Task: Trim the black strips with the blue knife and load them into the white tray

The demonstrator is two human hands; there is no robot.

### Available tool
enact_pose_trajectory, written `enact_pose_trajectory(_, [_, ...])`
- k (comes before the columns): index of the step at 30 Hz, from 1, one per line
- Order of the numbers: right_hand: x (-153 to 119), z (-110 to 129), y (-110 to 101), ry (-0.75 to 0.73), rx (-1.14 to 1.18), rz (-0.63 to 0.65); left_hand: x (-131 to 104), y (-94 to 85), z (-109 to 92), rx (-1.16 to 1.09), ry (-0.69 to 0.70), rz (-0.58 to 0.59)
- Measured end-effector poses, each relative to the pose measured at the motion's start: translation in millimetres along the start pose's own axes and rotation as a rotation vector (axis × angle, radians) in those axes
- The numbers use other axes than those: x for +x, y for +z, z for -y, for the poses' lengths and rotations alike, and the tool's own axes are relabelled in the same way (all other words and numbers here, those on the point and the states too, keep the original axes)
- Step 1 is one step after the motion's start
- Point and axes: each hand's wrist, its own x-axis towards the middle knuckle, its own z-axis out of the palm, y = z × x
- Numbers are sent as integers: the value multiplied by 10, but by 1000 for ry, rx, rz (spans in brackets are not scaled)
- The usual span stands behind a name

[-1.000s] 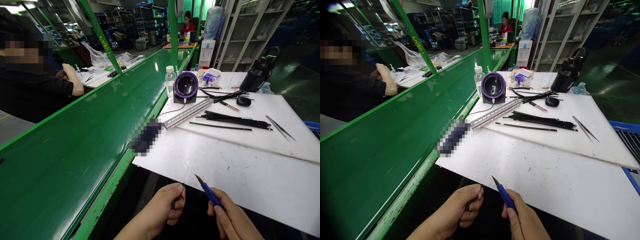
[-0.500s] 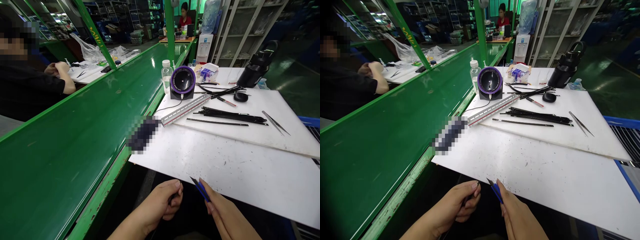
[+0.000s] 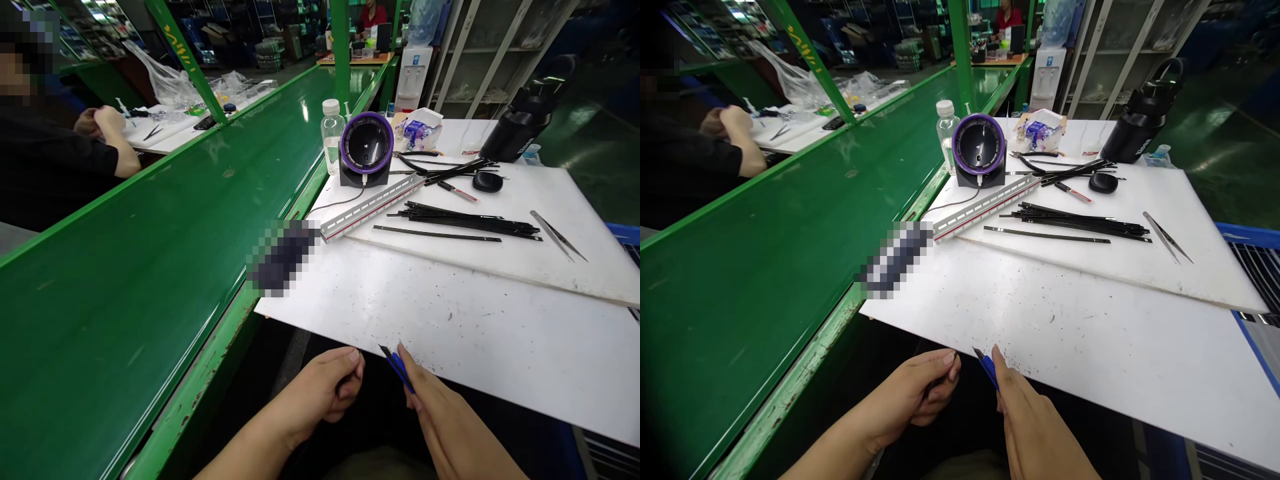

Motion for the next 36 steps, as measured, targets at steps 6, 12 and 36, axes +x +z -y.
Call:
enact_pose_trajectory(6, [85,98,-64,58,-66,53,23,52,7,-8,-17,-50])
enact_pose_trajectory(12, [84,152,-97,60,-44,70,55,81,44,-75,-13,-63])
enact_pose_trajectory(36, [220,276,-142,109,-207,67,106,60,-44,60,-126,-102])
